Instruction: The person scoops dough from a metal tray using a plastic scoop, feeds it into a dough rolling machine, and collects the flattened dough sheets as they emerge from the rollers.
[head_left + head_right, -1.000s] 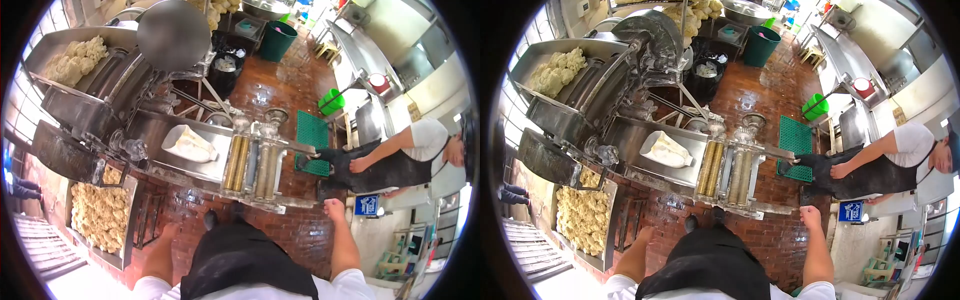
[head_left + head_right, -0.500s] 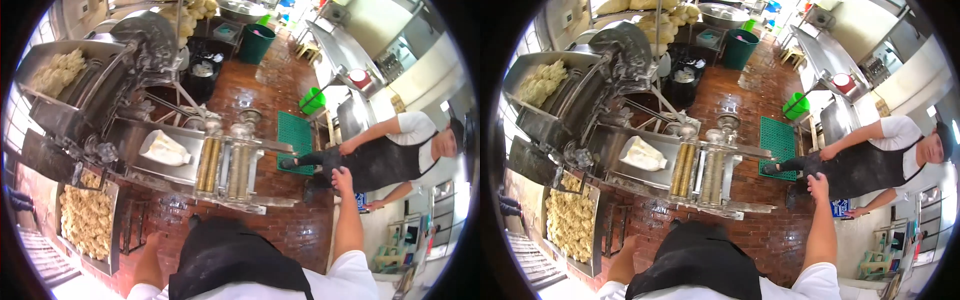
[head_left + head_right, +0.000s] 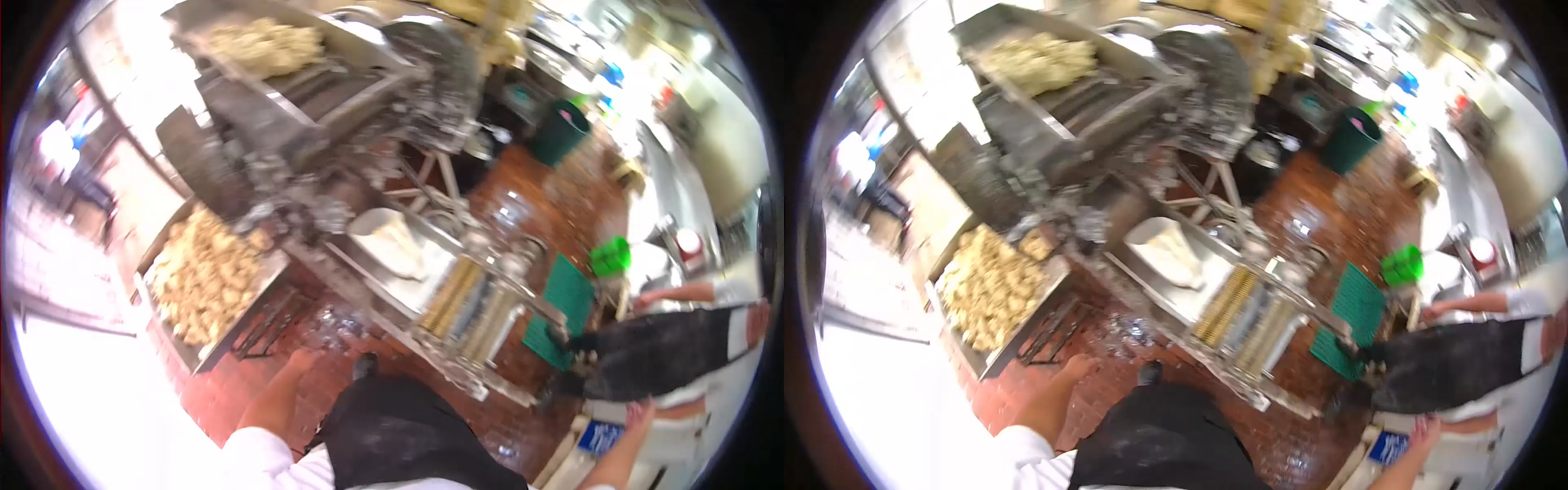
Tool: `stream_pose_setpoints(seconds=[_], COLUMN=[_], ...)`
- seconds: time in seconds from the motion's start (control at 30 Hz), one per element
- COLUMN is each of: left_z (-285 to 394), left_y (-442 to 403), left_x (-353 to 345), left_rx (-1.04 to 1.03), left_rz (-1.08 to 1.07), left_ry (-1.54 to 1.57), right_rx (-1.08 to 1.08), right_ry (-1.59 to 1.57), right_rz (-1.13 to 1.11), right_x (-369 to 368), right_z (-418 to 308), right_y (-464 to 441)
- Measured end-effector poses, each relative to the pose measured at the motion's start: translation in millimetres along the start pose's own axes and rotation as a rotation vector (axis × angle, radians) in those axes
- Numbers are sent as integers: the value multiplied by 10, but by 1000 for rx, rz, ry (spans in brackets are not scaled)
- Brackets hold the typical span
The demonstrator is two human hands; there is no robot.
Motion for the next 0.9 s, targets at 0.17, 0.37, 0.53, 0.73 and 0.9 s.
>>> stream_pose_setpoints(seconds=[0.17, 0.37, 0.53, 0.73, 0.9], left_z=[-420, -914, -971, -959, 12], left_y=[95, 440, 587, 205, 27], left_x=[641, 931, 1630, 3397, 5266], left_rx=[-16, 91, 187, 86, -292], left_rz=[195, 359, 362, 651, 846], left_ry=[-26, 78, 33, 955, 877], right_rx=[-139, 419, 631, 729, 713], right_ry=[371, 516, 468, 436, 441], right_rz=[391, 221, -138, -275, -135], right_x=[-146, -2116, -4055, -5435, -5871], right_z=[-732, -1084, -1227, -1233, -1304], right_y=[548, 1077, 1907, 2659, 3127])
Point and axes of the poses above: each hand's wrist, its own y-axis away from the middle knuckle, its own x-axis out of the back of the hand, z = x × y, the point moved 7 cm from there along -y, towards the middle knuckle, and after that the axes turned 3 degrees about -z, right-handed, at the moved point
